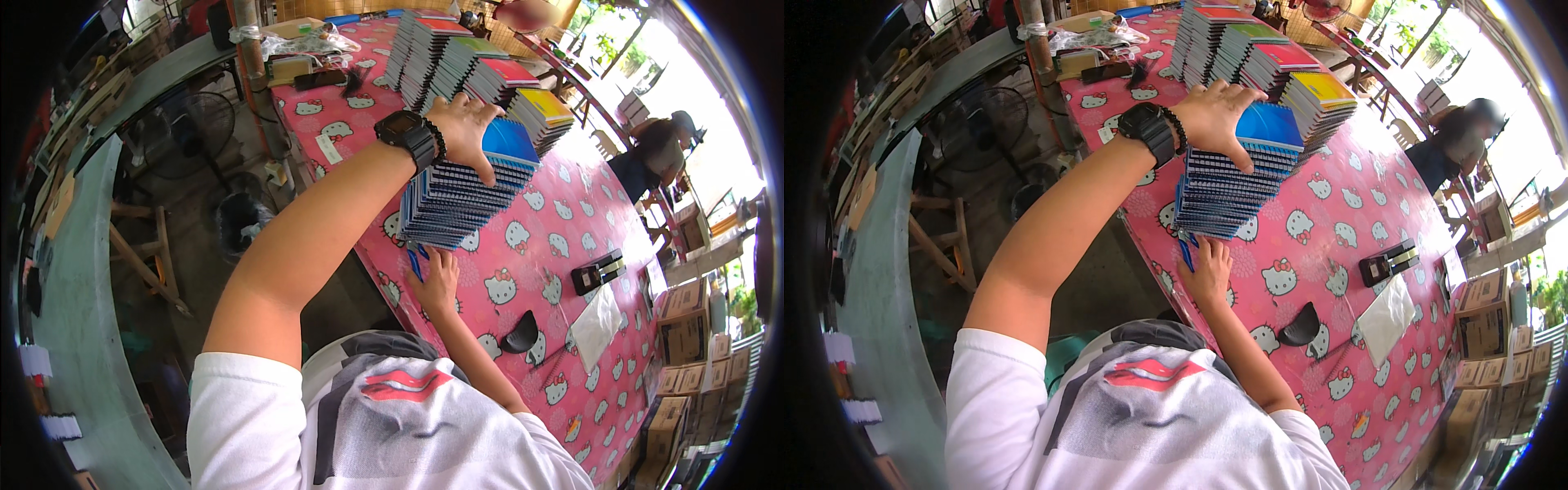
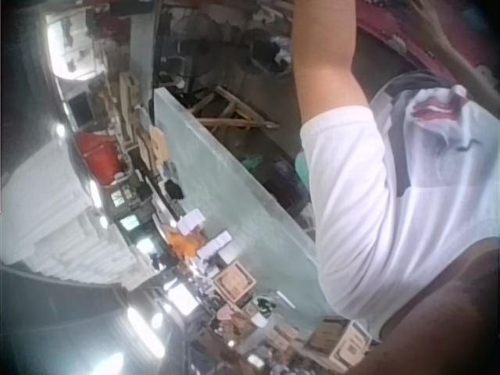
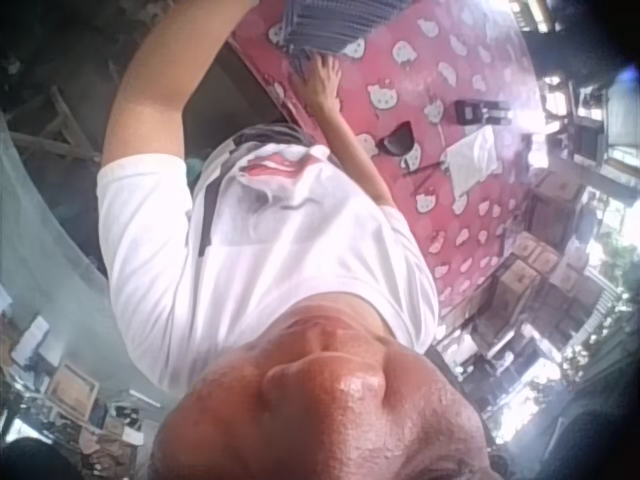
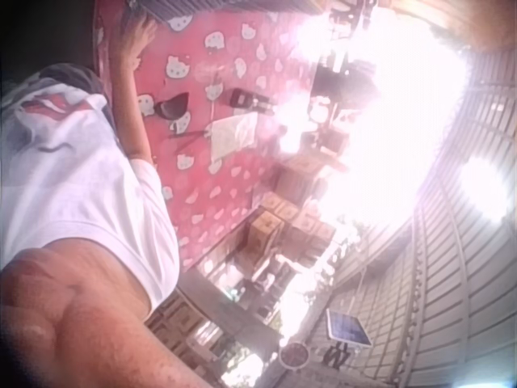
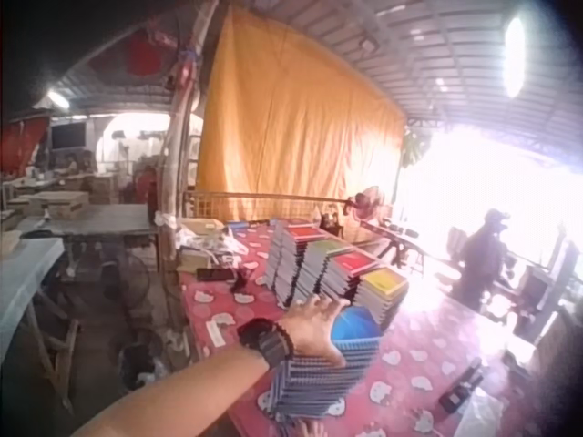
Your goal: The person stacks spiral-bound notebooks on a table, then places them into clear plastic bags and seals them with a tape dispenser. The person repeats this process for several notebooks of different colors.
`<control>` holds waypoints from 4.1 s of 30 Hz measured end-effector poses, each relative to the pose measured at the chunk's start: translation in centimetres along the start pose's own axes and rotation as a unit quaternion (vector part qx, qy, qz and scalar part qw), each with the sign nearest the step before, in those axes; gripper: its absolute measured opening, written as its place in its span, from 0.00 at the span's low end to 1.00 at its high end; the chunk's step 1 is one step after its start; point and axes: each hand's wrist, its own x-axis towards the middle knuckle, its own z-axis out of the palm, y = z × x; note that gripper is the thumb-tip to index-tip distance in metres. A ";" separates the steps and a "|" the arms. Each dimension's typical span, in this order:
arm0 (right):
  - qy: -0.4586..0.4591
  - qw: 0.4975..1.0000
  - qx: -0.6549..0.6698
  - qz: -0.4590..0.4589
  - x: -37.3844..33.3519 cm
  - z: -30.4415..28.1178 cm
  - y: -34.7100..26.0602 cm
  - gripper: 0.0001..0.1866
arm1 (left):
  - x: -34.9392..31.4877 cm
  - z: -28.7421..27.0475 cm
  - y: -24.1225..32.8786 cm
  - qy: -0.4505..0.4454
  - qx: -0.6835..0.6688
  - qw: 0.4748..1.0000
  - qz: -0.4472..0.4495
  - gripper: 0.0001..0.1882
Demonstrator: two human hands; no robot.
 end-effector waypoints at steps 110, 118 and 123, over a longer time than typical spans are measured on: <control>-0.144 0.982 0.000 0.125 1.0 0.4 -1.1 0.27 | 0.3 0.1 -0.4 -0.002 -0.008 1.000 0.000 0.59; -0.142 0.983 -0.061 0.098 1.6 0.6 -1.9 0.25 | 0.4 0.0 -0.4 -0.006 -0.002 1.000 -0.002 0.59; -0.217 0.967 -0.020 0.128 2.5 1.0 -1.2 0.22 | 0.3 0.0 -0.6 -0.010 0.005 1.000 -0.005 0.59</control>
